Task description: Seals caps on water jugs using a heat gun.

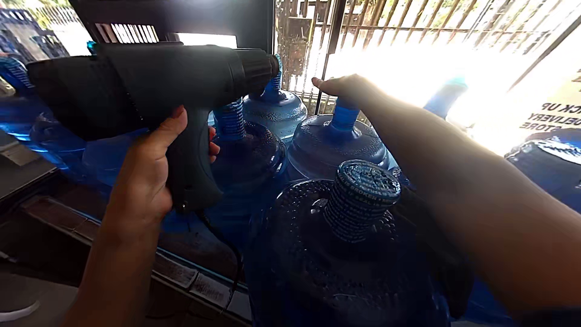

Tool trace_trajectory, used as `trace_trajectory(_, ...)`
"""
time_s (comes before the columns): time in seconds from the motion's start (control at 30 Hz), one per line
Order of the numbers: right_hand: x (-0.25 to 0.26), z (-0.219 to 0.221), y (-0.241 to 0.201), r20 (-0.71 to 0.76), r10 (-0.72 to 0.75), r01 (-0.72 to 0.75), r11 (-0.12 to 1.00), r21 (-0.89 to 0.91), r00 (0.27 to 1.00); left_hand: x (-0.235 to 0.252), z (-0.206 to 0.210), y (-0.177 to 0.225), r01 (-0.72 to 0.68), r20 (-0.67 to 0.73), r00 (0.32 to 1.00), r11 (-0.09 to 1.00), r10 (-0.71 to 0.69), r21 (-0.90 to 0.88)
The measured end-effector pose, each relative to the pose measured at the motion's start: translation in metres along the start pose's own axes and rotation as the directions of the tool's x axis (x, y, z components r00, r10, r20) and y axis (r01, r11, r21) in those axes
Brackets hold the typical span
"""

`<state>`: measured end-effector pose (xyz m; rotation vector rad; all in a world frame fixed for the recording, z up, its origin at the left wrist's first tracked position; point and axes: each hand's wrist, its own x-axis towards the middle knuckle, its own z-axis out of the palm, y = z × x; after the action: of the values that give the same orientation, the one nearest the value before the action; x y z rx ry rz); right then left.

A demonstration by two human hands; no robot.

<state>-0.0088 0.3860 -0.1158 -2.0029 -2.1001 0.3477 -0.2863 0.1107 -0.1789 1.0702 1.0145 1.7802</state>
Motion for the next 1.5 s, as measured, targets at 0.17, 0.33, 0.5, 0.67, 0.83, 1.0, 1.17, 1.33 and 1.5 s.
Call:
trace_trajectory(0.17, -0.016, -0.002, 0.006, 0.064, -0.194, 0.19, 0.979, 0.067, 0.979, -0.036, -0.03, 0.013, -0.096, -0.087, 0.991, 0.989, 0.106, 0.113)
trace_trajectory(0.33, -0.063, 0.001, 0.022, 0.052, -0.635, 0.635, 0.758, -0.148, 0.77, -0.067, -0.02, 0.031, -0.147, -0.105, 0.974, 0.917, 0.199, 0.372)
trace_trajectory(0.5, -0.175, -0.04, 0.051, -0.162, -0.745, 0.754, 0.657, -0.01, 0.647, -0.066, 0.029, 0.022, -0.132, -0.022, 0.986, 0.864, 0.163, 0.485)
trace_trajectory(0.67, -0.265, -0.053, 0.12, -0.338, -0.597, 0.681, 0.689, 0.249, 0.728, -0.026, 0.067, -0.011, -0.273, 0.203, 0.961, 0.788, 0.19, 0.552)
trace_trajectory(0.83, -0.313, -0.019, 0.222, -0.603, -0.527, 0.756, 0.622, 0.207, 0.599, -0.014, 0.1, -0.027, -0.554, 0.44, 0.832, 0.471, 0.337, 0.687)
trace_trajectory(1.0, -0.322, 0.026, 0.295, -0.731, -0.384, 0.728, 0.649, 0.221, 0.564, -0.022, 0.123, -0.003, -0.648, 0.578, 0.733, 0.108, 0.36, 0.754)
trace_trajectory(1.17, -0.303, 0.045, 0.314, -0.795, -0.287, 0.767, 0.56, 0.314, 0.535, -0.014, 0.144, 0.033, -0.698, 0.663, 0.672, -0.018, 0.33, 0.716)
trace_trajectory(1.33, -0.294, 0.061, 0.314, -0.851, -0.258, 0.805, 0.526, 0.273, 0.457, -0.028, 0.198, 0.064, -0.727, 0.736, 0.655, -0.123, 0.169, 0.676)
trace_trajectory(1.5, -0.294, 0.071, 0.31, -0.862, -0.295, 0.796, 0.577, 0.183, 0.412, -0.019, 0.281, 0.07, -0.66, 0.729, 0.678, -0.36, 0.094, 0.66)
